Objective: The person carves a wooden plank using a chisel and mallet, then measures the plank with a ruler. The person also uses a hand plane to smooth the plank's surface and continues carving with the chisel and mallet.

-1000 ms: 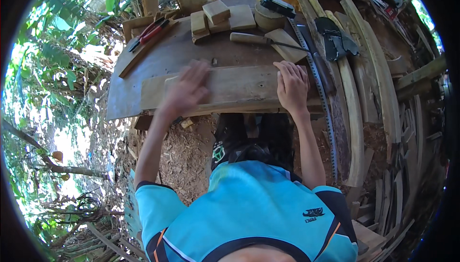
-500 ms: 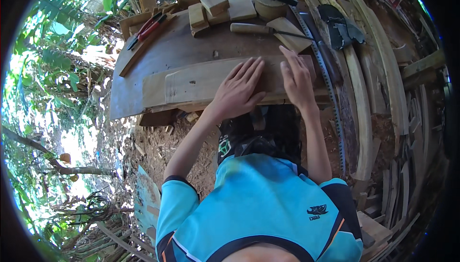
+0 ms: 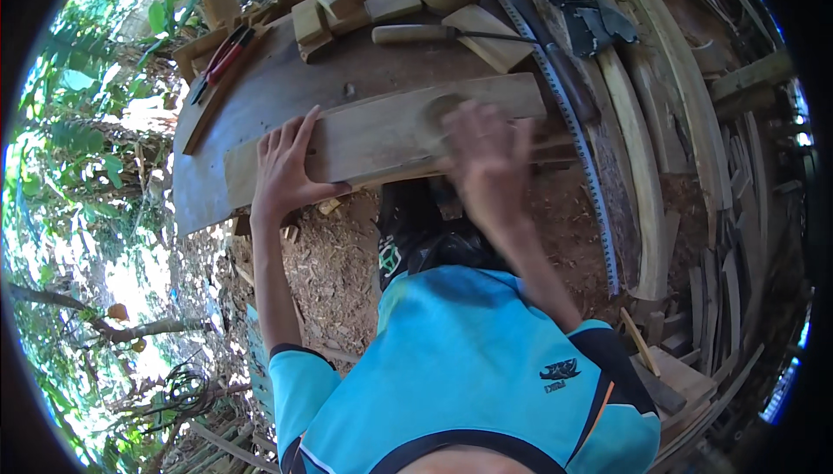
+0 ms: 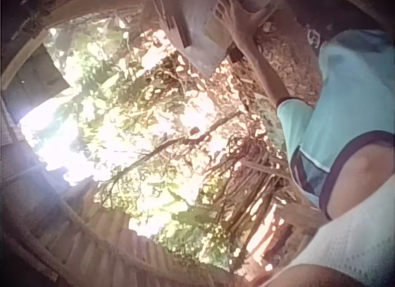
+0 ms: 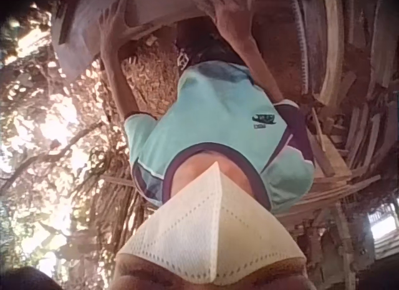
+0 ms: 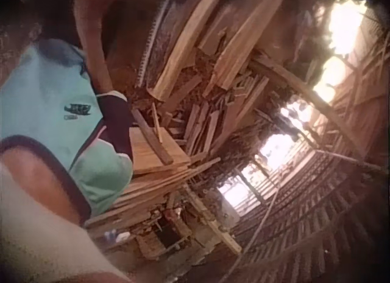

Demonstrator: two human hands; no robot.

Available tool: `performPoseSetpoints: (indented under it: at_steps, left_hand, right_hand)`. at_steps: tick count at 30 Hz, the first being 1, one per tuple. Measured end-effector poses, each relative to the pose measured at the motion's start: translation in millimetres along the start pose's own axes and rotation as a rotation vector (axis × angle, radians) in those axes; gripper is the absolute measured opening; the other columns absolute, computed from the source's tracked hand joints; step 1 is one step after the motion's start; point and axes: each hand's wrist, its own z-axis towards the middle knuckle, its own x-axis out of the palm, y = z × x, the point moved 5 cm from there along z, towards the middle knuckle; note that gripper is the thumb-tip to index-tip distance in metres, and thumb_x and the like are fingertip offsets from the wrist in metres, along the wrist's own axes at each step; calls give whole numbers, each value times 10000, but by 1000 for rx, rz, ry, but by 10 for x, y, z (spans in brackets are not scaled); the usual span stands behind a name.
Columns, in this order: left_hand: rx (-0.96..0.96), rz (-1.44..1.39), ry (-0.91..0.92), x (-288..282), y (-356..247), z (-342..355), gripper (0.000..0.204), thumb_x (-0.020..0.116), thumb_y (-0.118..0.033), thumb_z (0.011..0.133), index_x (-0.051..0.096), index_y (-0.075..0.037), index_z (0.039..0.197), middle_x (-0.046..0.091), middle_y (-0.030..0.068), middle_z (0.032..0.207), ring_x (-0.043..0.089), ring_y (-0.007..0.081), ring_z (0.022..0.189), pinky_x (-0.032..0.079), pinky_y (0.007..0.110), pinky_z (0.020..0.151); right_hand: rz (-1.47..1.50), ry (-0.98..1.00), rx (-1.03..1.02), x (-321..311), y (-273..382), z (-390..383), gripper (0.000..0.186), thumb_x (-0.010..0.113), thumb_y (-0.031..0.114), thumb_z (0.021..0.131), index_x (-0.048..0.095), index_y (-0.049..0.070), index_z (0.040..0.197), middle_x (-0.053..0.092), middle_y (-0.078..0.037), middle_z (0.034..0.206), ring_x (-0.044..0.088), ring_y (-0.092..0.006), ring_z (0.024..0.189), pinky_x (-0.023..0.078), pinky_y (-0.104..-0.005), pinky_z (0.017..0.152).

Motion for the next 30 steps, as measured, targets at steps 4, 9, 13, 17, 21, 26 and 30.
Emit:
performPoseSetpoints:
  at_steps: [4, 9, 13, 17, 21, 26, 30]
  left_hand:
    - [-23, -3, 16, 26, 81, -62, 1040, 735, -473, 406, 351, -132, 1311, 460, 114, 1121, 409, 292, 1075, 262, 417, 950]
    - [-50, -9, 46, -7, 70, -21, 1018, 727, -447, 402, 362, -171, 1312, 466, 104, 1099, 425, 292, 1029, 270, 413, 941]
    - [13, -49, 27, 37, 95, 82, 1013, 722, -443, 401, 365, -182, 1313, 470, 96, 1091, 432, 276, 1016, 275, 416, 928]
    - [-25, 3, 51, 10, 91, -10, 1014, 723, -435, 398, 366, -181, 1313, 474, 96, 1085, 434, 279, 1018, 282, 415, 922]
    - [1, -14, 29, 31, 74, 46, 991, 725, -424, 409, 379, -181, 1304, 476, 95, 1086, 438, 281, 1026, 288, 407, 924]
    - [57, -31, -6, -17, 37, 138, 963, 727, -434, 421, 400, -177, 1290, 480, 95, 1087, 448, 268, 1028, 293, 397, 923]
    - [13, -33, -11, -1, 135, -32, 966, 728, -442, 416, 406, -175, 1285, 485, 92, 1087, 450, 267, 1028, 292, 394, 925]
  right_hand:
    - [258, -26, -189, -23, 311, -35, 381, 568, 308, 791, 534, 187, 1151, 464, -56, 1256, 408, -253, 1174, 214, -573, 975]
    - [-44, -24, 232, -98, -243, -117, 444, 552, 308, 798, 486, 169, 1215, 395, -59, 1323, 326, -256, 1244, 129, -582, 996]
    - [172, 41, -104, 69, 363, -166, 508, 542, 302, 789, 415, 214, 1273, 360, -50, 1350, 275, -259, 1275, 128, -586, 993]
    - [-160, -33, 179, -110, -306, -209, 466, 553, 315, 786, 467, 191, 1226, 425, -40, 1300, 370, -219, 1210, 157, -555, 987]
    - [144, -4, 68, -261, -181, 243, 313, 525, 283, 827, 591, 107, 1078, 545, -52, 1158, 469, -191, 1085, 235, -444, 962]
    - [470, 57, 18, 243, -381, 1149, 368, 484, 336, 847, 577, 42, 1047, 582, -102, 1063, 522, -249, 1016, 351, -357, 901]
    - [248, 67, 323, -348, -996, 942, 439, 439, 384, 855, 483, 88, 1176, 570, -169, 1045, 514, -309, 1028, 382, -385, 898]
